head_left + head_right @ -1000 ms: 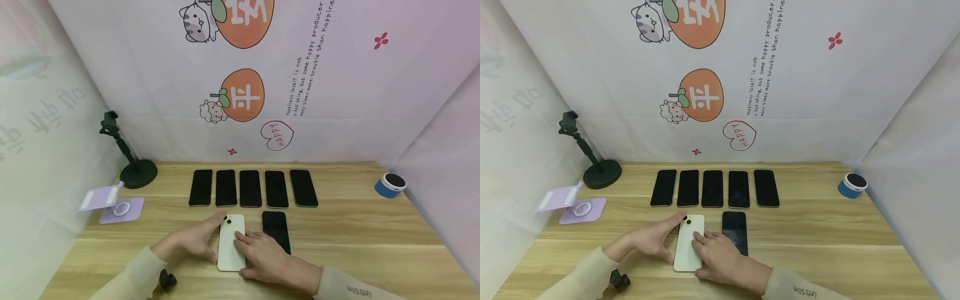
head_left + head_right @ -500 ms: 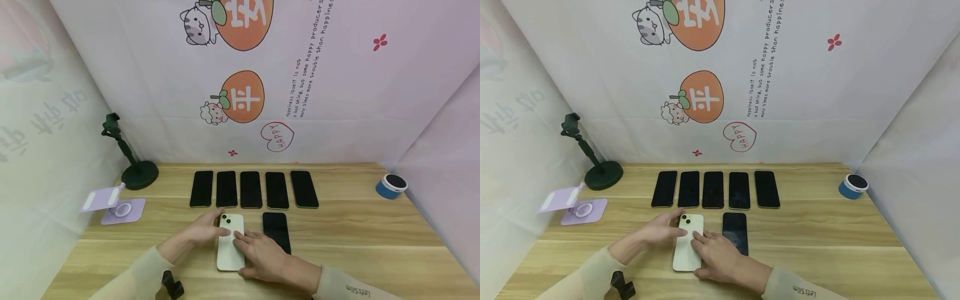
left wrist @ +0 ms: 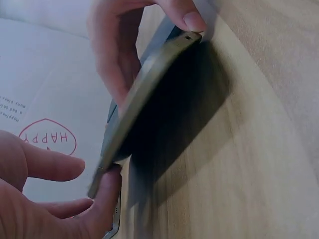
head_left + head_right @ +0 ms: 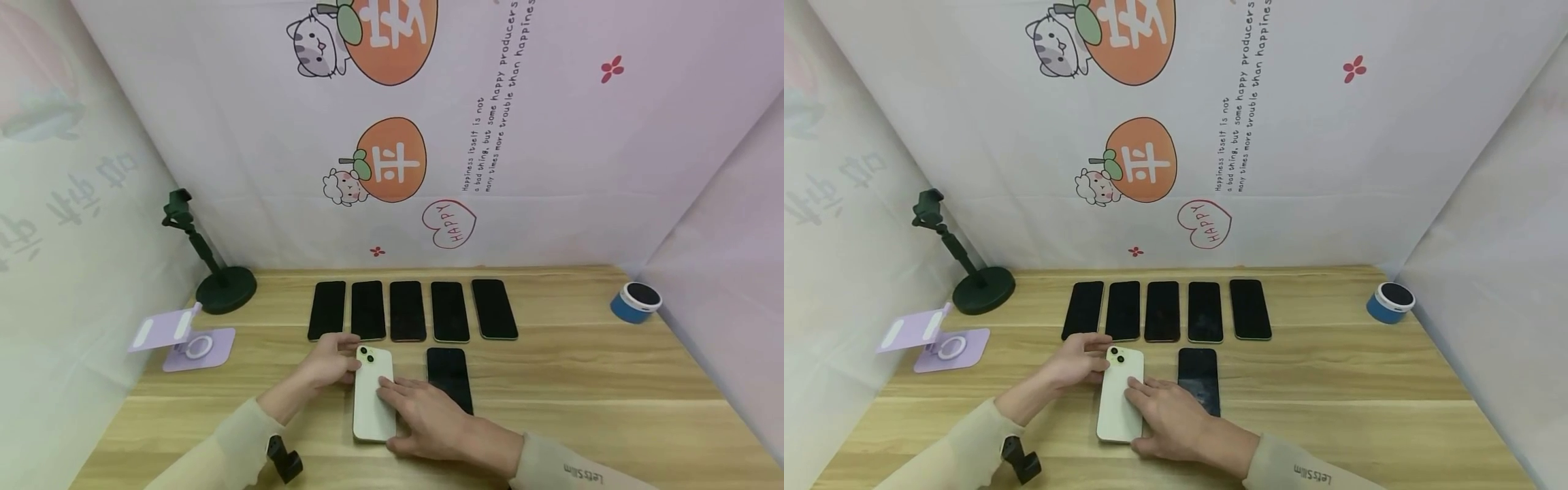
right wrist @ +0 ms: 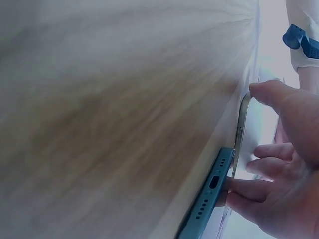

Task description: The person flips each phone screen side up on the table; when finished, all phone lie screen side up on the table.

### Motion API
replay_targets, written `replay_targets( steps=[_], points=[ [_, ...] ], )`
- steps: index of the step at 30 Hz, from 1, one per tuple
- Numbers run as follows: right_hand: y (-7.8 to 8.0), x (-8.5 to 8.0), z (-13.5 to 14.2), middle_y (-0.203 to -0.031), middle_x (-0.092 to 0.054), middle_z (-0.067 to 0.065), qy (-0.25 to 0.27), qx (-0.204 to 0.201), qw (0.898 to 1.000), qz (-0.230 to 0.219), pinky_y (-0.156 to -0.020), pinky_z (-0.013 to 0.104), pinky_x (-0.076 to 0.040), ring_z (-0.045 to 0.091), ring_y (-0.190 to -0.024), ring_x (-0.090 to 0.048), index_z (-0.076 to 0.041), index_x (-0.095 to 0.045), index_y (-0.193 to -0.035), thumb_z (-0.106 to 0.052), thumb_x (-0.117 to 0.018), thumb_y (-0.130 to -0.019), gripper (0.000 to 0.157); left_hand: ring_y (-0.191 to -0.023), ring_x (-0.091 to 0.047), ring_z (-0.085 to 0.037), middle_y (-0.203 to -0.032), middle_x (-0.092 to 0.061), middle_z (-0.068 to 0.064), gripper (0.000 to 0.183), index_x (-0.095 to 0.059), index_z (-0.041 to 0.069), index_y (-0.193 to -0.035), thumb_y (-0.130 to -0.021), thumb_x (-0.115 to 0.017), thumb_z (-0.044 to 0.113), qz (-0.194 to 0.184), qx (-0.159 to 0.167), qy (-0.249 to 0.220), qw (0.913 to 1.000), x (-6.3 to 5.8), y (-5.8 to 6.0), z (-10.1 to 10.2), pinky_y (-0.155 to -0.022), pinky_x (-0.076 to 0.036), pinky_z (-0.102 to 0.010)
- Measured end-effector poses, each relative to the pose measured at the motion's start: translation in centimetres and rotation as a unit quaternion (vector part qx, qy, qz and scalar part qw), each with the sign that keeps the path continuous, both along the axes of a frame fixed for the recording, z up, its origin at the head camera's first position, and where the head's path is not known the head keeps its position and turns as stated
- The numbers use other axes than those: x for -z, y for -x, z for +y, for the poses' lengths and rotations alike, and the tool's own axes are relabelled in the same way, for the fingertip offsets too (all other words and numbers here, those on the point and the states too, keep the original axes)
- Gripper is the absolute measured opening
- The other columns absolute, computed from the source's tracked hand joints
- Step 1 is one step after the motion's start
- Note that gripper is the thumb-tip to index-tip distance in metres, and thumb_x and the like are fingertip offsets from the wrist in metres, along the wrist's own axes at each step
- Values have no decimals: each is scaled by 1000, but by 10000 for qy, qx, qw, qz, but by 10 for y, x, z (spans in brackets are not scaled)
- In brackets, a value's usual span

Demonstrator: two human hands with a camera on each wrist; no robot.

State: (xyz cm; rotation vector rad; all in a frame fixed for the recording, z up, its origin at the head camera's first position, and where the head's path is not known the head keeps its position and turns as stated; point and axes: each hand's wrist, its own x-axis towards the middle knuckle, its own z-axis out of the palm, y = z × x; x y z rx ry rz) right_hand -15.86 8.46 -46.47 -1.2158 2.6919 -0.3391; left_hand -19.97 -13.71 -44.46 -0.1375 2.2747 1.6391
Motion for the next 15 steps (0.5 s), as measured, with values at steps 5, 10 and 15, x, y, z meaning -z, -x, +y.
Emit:
replay_targets(
  steps=[5, 10, 15],
  points=[
    [0, -1, -1, -160, -53, 9, 101, 11, 9999, 89, -116, 44, -51, 26, -144, -57, -10, -55, -149, -45, -79, -89, 73, -80, -68, -16, -113, -70, -20, 34, -65, -8, -124, -90, -68, -7, 302, -151, 650, 9973, 2, 8, 5, -62, -59, -28],
    [1, -3, 0, -155, -57, 8, 320, 97, 9994, -81, -114, 45, -52, 24, -141, -59, -10, -57, -147, -42, -75, -94, 64, -60, -62, -14, -97, -71, -15, 26, -69, -6, -112, -87, -70, -8, 486, -127, 1046, 9932, 1, 13, 7, -52, -56, -27],
    [1, -11, 5, -146, -66, 6, 891, 538, 9914, -794, -110, 44, -55, 19, -134, -64, -7, -61, -142, -33, -65, -102, 48, -59, -63, -14, -89, -70, -12, 21, -70, -4, -105, -84, -70, -8, 418, -197, 1204, 9917, -4, 15, 7, -53, -59, -26]
  ],
)
